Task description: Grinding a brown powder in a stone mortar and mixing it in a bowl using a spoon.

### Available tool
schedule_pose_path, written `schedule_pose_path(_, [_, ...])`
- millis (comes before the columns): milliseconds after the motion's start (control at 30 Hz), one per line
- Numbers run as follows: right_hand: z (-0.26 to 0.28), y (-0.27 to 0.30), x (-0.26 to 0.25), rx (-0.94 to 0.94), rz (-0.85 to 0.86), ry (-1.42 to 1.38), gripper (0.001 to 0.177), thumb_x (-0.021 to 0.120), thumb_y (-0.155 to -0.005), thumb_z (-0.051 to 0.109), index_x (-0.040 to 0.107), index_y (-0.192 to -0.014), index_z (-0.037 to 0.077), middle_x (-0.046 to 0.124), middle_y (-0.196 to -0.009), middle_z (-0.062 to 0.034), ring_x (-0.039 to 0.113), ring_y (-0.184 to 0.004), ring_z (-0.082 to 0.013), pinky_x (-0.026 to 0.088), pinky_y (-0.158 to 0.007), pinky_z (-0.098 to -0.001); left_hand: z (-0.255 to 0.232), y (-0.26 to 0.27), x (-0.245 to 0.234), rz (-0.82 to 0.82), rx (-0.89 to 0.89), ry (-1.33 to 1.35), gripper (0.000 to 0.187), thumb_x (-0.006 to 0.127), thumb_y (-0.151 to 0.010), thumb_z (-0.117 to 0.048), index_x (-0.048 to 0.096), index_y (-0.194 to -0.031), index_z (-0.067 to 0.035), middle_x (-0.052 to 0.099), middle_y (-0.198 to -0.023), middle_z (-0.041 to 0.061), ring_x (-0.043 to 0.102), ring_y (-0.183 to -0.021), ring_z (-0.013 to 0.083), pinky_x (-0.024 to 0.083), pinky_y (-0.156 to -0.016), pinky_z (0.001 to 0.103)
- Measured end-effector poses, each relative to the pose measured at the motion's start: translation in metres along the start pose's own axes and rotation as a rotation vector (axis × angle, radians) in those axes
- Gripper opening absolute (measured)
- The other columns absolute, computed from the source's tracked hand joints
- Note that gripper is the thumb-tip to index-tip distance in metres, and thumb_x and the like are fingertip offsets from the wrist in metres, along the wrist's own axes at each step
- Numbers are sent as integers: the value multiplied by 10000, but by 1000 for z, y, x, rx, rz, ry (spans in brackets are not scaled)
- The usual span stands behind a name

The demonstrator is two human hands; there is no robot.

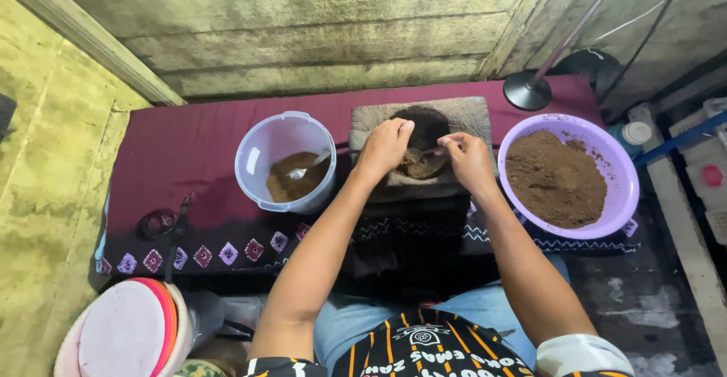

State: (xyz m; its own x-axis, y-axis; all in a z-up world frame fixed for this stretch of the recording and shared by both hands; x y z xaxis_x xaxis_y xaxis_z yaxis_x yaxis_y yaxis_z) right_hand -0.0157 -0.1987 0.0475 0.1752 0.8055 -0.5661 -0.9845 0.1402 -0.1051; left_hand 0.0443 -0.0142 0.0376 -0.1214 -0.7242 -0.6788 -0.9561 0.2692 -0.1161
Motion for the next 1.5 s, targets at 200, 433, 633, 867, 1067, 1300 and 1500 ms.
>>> schedule_pose_path(200, [10,6,-20,12,-23,-198,203,614,-980,128,803,-1024,68,773,-830,-153,745,-848,-232,561,-839,-386,15,0,-3,25,-157,31,593,358,-1036,-585,713,-1110,-114,729,-1099,188,671,-1132,394,504,-1011,537])
schedule_pose_path(433, [17,12,-34,49,-50,-238,205,617,-990,165,816,-1037,155,771,-807,-115,748,-842,-168,553,-825,-318,-12,18,-19,53,-216,122,588,328,-1056,-450,706,-1203,-25,716,-1160,250,630,-1195,437,463,-1056,561])
schedule_pose_path(633, [18,14,-39,56,-55,-343,211,605,-1001,147,801,-1073,113,773,-829,-120,736,-844,-134,541,-851,-284,-4,13,-11,81,-280,157,586,318,-1043,-474,718,-1225,-86,723,-1188,213,623,-1224,406,452,-1077,529])
schedule_pose_path(867, [-26,9,-64,57,-148,-426,194,622,-1004,166,799,-1075,138,760,-797,-78,634,-697,-49,481,-715,-192,-20,-9,31,93,-341,469,495,408,-1031,-430,755,-1185,-113,702,-1212,212,739,-926,356,649,-720,397])
schedule_pose_path(1067, [-77,35,-148,116,-338,-372,189,637,-1011,197,808,-1088,183,764,-823,-56,663,-751,-58,507,-741,-202,-99,-23,72,187,-382,768,537,445,-1047,-391,625,-1312,40,576,-1298,396,691,-1025,477,622,-800,515])
schedule_pose_path(1300, [-137,96,-233,203,-593,-130,171,646,-1037,202,806,-1095,187,765,-999,-86,708,-945,-204,515,-884,-346,-171,-41,172,355,-151,684,475,517,-1018,-388,688,-1265,-20,656,-1237,321,666,-1123,440,606,-867,490])
schedule_pose_path(1500, [-173,108,-211,-89,-479,228,154,707,-1026,140,819,-1130,128,742,-998,-129,706,-1024,-373,543,-903,-448,-203,-38,207,526,177,92,774,284,-1065,-580,547,-1398,67,556,-1417,312,458,-1421,402,194,-1270,483])
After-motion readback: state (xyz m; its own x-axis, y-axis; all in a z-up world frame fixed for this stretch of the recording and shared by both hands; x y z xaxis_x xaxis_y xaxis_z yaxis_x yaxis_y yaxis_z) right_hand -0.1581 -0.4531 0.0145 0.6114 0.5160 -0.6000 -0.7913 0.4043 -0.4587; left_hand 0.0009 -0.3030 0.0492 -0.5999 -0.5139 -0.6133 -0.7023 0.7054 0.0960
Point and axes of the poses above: each hand's wrist, its own y-axis away from the middle knuckle, its own x-axis out of the palm, z = x × y, the point moved 5 cm from there along -y, towards the middle knuckle
